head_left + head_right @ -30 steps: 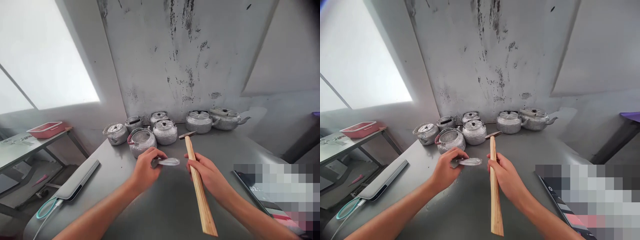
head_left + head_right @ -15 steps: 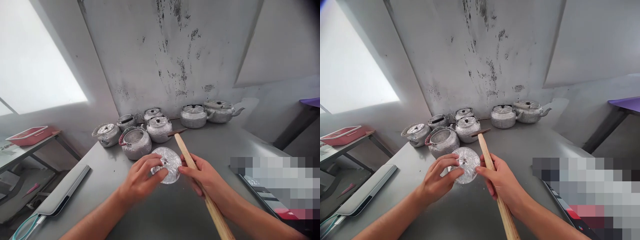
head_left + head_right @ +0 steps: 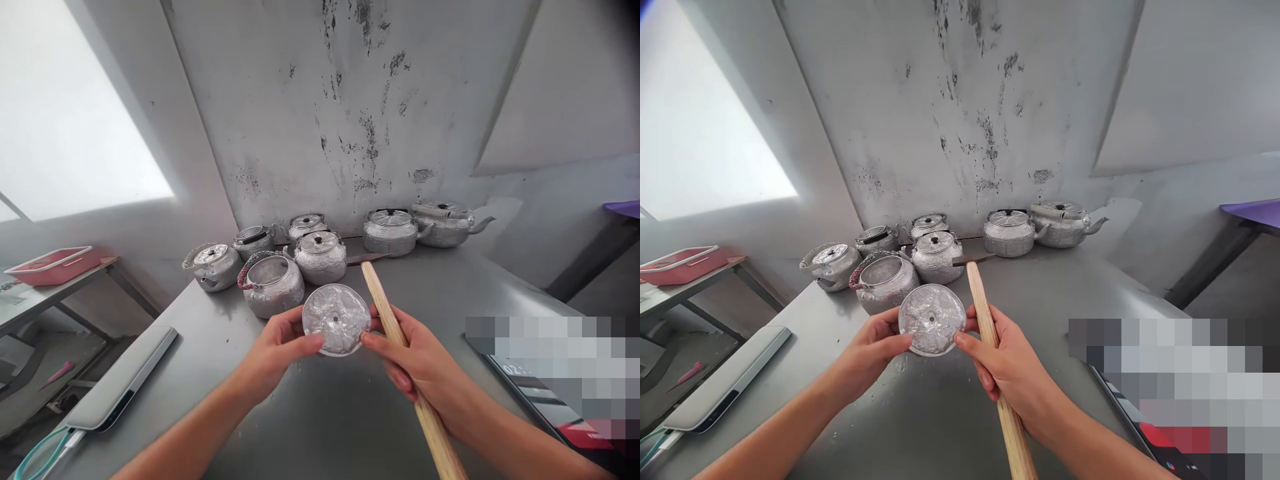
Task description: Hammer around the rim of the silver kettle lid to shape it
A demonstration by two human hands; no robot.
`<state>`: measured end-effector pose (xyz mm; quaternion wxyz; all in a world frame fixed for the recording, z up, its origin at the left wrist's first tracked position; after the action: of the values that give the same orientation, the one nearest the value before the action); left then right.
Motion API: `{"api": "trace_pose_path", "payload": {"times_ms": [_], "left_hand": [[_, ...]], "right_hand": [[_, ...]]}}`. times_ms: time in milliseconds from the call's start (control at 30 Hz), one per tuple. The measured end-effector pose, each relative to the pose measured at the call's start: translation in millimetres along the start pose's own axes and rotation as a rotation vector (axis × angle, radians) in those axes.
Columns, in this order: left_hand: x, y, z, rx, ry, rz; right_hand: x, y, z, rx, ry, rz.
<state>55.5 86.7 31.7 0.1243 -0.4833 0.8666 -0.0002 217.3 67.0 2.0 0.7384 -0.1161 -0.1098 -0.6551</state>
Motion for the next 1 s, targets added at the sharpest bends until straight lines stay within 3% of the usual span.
{"api": "trace_pose_path", "payload": {"times_ms": [133,333,800,1000], "left_hand": [[0.5,2.8,5.6,-0.030,0.006,-0.051],[-0.4,10.7,21.4,-0.015,0.117,-0.064],[1.1,-1.1,20.6,0.189,0.137,-0.046],[1.3,-4.7,19.9,0.182,0.107,-0.037]], "right_hand": [[-4.1,-3.4,-2.6,0.046,-0.001,0.031],[-6.9,-2.7,-7.2,0.072,-0.021,0.026],[-10.4,-4.4,-10.8,0.087,-0.045,0.051],[-8.2,-8.4,-10.1,0.098,-0.054,0.072]]}}
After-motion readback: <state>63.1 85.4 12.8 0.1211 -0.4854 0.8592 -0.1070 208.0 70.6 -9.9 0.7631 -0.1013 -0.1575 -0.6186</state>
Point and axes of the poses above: each hand's wrist, its own x-axis away from the middle knuckle, its own y-axis out of the back of the hand, z = x × y, the point moved 9 cm from there along -x, towards the middle knuckle, and after that the axes turned 7 degrees about -y, right-handed, at the moved point
